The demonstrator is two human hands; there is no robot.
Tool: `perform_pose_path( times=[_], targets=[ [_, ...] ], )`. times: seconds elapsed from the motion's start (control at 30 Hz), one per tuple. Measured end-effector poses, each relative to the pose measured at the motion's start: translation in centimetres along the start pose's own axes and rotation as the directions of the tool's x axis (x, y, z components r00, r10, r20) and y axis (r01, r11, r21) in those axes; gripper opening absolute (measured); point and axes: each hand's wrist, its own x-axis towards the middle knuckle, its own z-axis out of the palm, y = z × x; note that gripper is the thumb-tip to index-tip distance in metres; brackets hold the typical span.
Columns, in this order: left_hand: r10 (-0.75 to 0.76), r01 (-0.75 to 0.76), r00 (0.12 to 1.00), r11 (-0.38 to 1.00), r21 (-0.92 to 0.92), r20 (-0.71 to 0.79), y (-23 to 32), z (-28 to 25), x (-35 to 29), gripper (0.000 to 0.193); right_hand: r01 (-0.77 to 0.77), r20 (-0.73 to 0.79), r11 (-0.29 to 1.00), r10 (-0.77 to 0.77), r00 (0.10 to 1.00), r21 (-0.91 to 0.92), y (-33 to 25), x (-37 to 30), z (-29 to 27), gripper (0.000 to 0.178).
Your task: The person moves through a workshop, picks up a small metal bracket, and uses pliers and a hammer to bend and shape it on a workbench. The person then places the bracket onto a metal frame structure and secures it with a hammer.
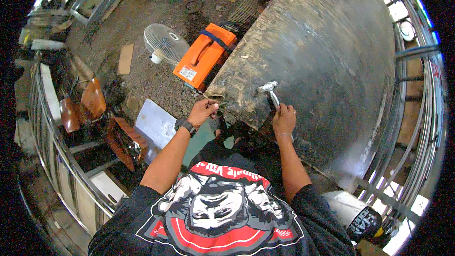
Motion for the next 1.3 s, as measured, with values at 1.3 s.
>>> perform_pose_path(
  times=[1.3],
  targets=[
    [0.137, 0.013, 0.957, 0.861, 0.508, -0.257, -3.5, 7.7, -1.0, 0.035, -0.014, 0.460, 0.964, -0.114, 0.880, 0.265, -11.4, -4.7, -6.3, 0.073]
  ],
)
